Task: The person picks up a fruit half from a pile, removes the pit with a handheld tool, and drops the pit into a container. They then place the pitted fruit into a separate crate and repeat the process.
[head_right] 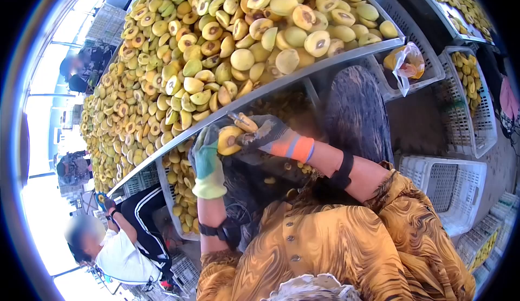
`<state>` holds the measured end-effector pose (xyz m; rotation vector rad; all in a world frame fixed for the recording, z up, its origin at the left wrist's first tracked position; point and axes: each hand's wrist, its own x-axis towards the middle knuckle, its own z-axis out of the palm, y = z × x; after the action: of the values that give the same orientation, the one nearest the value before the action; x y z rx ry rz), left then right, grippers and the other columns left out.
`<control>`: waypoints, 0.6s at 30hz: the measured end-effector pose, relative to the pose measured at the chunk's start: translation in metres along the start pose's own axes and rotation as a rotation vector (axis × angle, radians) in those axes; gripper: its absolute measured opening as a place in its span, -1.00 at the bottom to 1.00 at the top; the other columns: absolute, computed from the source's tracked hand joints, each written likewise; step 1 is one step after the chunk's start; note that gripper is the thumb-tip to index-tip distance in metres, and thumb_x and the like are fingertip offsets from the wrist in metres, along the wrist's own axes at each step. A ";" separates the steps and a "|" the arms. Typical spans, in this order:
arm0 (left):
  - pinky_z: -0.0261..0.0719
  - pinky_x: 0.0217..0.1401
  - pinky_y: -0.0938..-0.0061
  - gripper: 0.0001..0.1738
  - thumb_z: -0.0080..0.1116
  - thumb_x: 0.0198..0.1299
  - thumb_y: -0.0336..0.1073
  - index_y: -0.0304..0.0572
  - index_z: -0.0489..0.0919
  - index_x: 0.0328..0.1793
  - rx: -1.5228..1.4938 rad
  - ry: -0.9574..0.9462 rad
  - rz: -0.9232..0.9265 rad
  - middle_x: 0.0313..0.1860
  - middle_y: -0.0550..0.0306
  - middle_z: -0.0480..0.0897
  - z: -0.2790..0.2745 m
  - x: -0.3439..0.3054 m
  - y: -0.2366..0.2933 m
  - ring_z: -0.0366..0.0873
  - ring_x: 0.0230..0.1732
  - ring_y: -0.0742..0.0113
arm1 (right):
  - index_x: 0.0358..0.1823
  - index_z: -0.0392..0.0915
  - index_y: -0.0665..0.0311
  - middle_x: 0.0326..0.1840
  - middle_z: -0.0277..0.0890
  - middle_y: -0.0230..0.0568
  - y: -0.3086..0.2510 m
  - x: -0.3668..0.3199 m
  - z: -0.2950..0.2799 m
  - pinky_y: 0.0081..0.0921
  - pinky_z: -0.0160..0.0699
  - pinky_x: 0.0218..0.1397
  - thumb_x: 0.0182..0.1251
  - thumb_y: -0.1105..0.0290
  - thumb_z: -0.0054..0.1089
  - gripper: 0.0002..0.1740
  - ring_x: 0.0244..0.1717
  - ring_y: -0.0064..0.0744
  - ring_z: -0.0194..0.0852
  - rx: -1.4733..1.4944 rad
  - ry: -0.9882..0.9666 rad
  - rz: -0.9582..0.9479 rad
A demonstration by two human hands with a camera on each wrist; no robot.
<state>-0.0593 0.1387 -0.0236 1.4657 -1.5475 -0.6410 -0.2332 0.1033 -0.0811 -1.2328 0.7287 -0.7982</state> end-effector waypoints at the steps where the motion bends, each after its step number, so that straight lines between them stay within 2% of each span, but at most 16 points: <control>1: 0.49 -0.08 0.62 -0.81 0.14 0.34 -0.29 -0.26 0.62 -0.08 -0.141 -0.004 -0.140 -0.17 0.27 0.63 0.002 0.000 -0.005 0.54 -0.19 0.52 | 0.20 0.47 0.33 0.04 0.57 -0.29 0.004 0.002 0.003 -0.59 0.43 0.11 0.25 0.42 0.28 -0.53 -0.02 -0.67 0.39 -0.022 -0.046 -0.018; 2: 0.48 -0.12 0.63 -0.80 0.14 0.34 -0.27 -0.25 0.62 -0.08 -0.291 0.013 -0.283 -0.18 0.28 0.61 0.004 0.000 -0.010 0.52 -0.22 0.54 | 0.22 0.45 0.34 0.05 0.55 -0.34 0.022 0.005 0.007 -0.61 0.42 0.11 0.26 0.50 0.23 -0.53 -0.01 -0.68 0.38 0.117 -0.050 -0.018; 3: 0.47 -0.15 0.65 -0.80 0.13 0.35 -0.26 -0.25 0.61 -0.09 -0.432 0.050 -0.423 -0.19 0.29 0.60 0.006 0.001 -0.014 0.50 -0.25 0.57 | 0.17 0.49 0.33 0.00 0.57 -0.32 0.021 0.004 0.009 -0.59 0.44 0.08 0.24 0.48 0.24 -0.56 -0.04 -0.66 0.40 0.150 -0.007 0.003; 5: 0.46 -0.15 0.64 -0.79 0.12 0.35 -0.26 -0.26 0.61 -0.08 -0.577 0.158 -0.541 -0.20 0.29 0.59 0.015 0.000 -0.014 0.49 -0.24 0.56 | 0.07 0.55 0.31 -0.09 0.61 -0.30 0.018 0.002 0.011 -0.56 0.49 0.02 0.22 0.44 0.27 -0.63 -0.11 -0.61 0.44 0.211 0.079 0.044; 6: 0.46 -0.12 0.63 -0.81 0.10 0.37 -0.28 -0.26 0.58 -0.07 -0.590 0.253 -0.489 -0.22 0.28 0.58 0.019 -0.004 -0.033 0.48 -0.23 0.54 | 0.03 0.56 0.31 -0.13 0.61 -0.29 0.017 0.001 0.011 -0.54 0.49 0.00 0.19 0.38 0.31 -0.63 -0.13 -0.61 0.45 0.087 0.106 0.066; 8: 0.47 -0.10 0.62 -0.82 0.08 0.38 -0.29 -0.25 0.57 -0.07 -0.602 0.361 -0.381 -0.22 0.26 0.58 0.028 -0.008 -0.038 0.49 -0.22 0.53 | 0.01 0.56 0.31 -0.15 0.62 -0.27 0.053 0.002 0.012 -0.53 0.50 0.00 0.16 0.32 0.35 -0.60 -0.15 -0.60 0.47 0.245 0.025 0.113; 10: 0.47 -0.05 0.59 -0.81 0.07 0.39 -0.30 -0.26 0.55 -0.03 -0.600 0.405 -0.335 -0.18 0.24 0.58 0.034 -0.012 -0.037 0.49 -0.17 0.51 | -0.02 0.57 0.30 -0.17 0.64 -0.20 0.007 -0.011 0.021 -0.48 0.51 -0.01 0.08 0.21 0.40 -0.53 -0.15 -0.49 0.56 -0.104 0.026 0.174; 13: 0.47 0.07 0.54 -0.76 0.05 0.40 -0.30 -0.29 0.51 0.07 -0.590 0.372 -0.352 -0.04 0.19 0.56 0.039 -0.015 -0.033 0.51 -0.04 0.47 | 0.08 0.51 0.33 -0.08 0.60 -0.22 0.000 -0.009 0.023 -0.45 0.49 0.04 0.17 0.48 0.28 -0.59 -0.08 -0.48 0.51 -0.173 -0.014 0.203; 14: 0.47 0.02 0.56 -0.78 0.08 0.39 -0.30 -0.29 0.51 0.03 -0.556 0.416 -0.289 -0.08 0.21 0.56 0.045 -0.018 -0.046 0.50 -0.09 0.46 | 0.07 0.51 0.32 -0.09 0.60 -0.23 -0.006 -0.012 0.021 -0.48 0.49 0.04 0.18 0.49 0.27 -0.61 -0.08 -0.50 0.50 -0.232 -0.004 0.223; 16: 0.47 -0.01 0.56 -0.77 0.09 0.38 -0.29 -0.29 0.52 0.02 -0.538 0.440 -0.261 -0.12 0.23 0.56 0.054 -0.017 -0.036 0.49 -0.12 0.47 | 0.07 0.52 0.32 -0.09 0.61 -0.21 0.025 -0.005 0.022 -0.47 0.48 0.04 0.18 0.49 0.27 -0.61 -0.09 -0.49 0.51 -0.294 -0.012 0.029; 18: 0.48 -0.08 0.58 -0.75 0.11 0.37 -0.28 -0.31 0.55 0.02 -0.460 0.440 -0.241 -0.17 0.25 0.57 0.053 -0.015 -0.025 0.48 -0.19 0.49 | 0.07 0.52 0.32 -0.09 0.61 -0.19 0.040 -0.004 0.021 -0.47 0.48 0.04 0.19 0.50 0.26 -0.62 -0.08 -0.47 0.52 -0.348 -0.031 -0.041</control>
<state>-0.0935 0.1385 -0.0738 1.3299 -0.8264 -0.7003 -0.2128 0.1235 -0.1160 -1.5726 0.8426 -0.7019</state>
